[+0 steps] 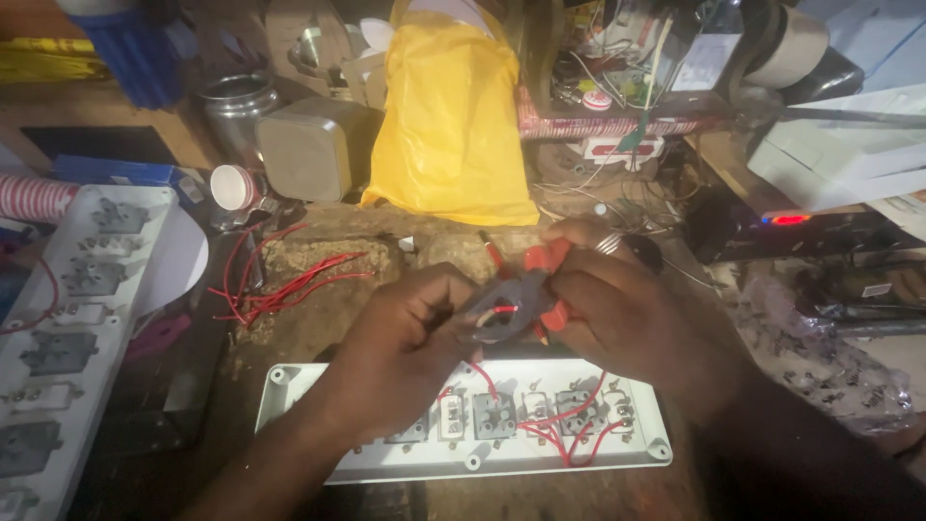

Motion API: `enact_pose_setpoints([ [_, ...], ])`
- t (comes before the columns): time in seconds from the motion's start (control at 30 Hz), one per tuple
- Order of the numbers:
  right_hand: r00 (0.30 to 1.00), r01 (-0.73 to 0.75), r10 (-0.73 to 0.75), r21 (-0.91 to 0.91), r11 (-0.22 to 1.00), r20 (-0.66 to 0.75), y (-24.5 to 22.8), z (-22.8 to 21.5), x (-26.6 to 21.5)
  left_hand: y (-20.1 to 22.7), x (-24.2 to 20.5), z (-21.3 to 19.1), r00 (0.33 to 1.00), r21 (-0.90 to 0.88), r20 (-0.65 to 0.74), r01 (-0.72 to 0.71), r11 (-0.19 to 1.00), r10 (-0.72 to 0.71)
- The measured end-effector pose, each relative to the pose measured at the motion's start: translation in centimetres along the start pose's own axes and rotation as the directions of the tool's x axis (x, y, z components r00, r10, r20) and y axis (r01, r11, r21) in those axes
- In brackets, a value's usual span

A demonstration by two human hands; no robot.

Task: The person is wiring and assembling an electrical power strip on a workbench.

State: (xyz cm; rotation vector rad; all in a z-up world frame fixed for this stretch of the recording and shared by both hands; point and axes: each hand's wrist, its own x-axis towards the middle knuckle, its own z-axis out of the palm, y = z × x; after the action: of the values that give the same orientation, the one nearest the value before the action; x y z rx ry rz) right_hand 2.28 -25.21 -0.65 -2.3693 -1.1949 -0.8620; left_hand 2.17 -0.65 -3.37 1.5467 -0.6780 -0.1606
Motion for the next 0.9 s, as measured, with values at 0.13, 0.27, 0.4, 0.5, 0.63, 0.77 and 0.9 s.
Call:
enact_pose_setpoints([
  [0.13, 0.998, 0.014, -0.015, -0.015, 1.000, -0.060, 0.6, 0.6, -0.5, 0.4, 0.0, 0.1, 1.000, 0.087, -0.006, 0.011, 0.996, -0.010],
  [0.27, 0.994, 0.103, -0.106, -0.195, 0.975, -0.005, -0.5, -0.1, -0.7, 1.0, -0.2, 0.7, 0.999, 0.180, -0.037, 0.008, 0.984, -0.001],
  [0.4, 0.932, -0.355, 0.361, -0.108, 0.928, 0.038, -2.7, 0.6, -1.3, 2.9, -0.6, 1.0, 0.980, 0.173, 0.003, -0.198, 0.965, 0.200],
  [0.5, 0.948, -0.309, 0.317, 0.153, 0.939, -0.026, -3.7, 0.3, -1.2, 1.7, -1.4, 0.6, 0.947, 0.191, 0.024, -0.320, 0.928, 0.322],
  [0.63, 0.963, -0.238, 0.264, 0.297, 0.925, -0.049, -3.7, -0.2, -1.0, 2.2, -1.6, 0.9, 0.945, 0.499, -0.034, -0.267, 0.825, 0.326],
  [0.77, 0.806, -0.587, 0.547, 0.429, 0.686, 0.228, -3.7, 0.4, -1.4, 3.2, -1.6, 1.5, 0.760, 0.676, 0.065, -0.510, 0.531, 0.647],
  [0.9, 0.912, -0.402, 0.400, 0.384, 0.832, 0.088, -4.4, 1.0, -1.7, 5.4, -1.6, 1.4, 0.681, 0.681, 0.182, -0.608, 0.408, 0.710],
])
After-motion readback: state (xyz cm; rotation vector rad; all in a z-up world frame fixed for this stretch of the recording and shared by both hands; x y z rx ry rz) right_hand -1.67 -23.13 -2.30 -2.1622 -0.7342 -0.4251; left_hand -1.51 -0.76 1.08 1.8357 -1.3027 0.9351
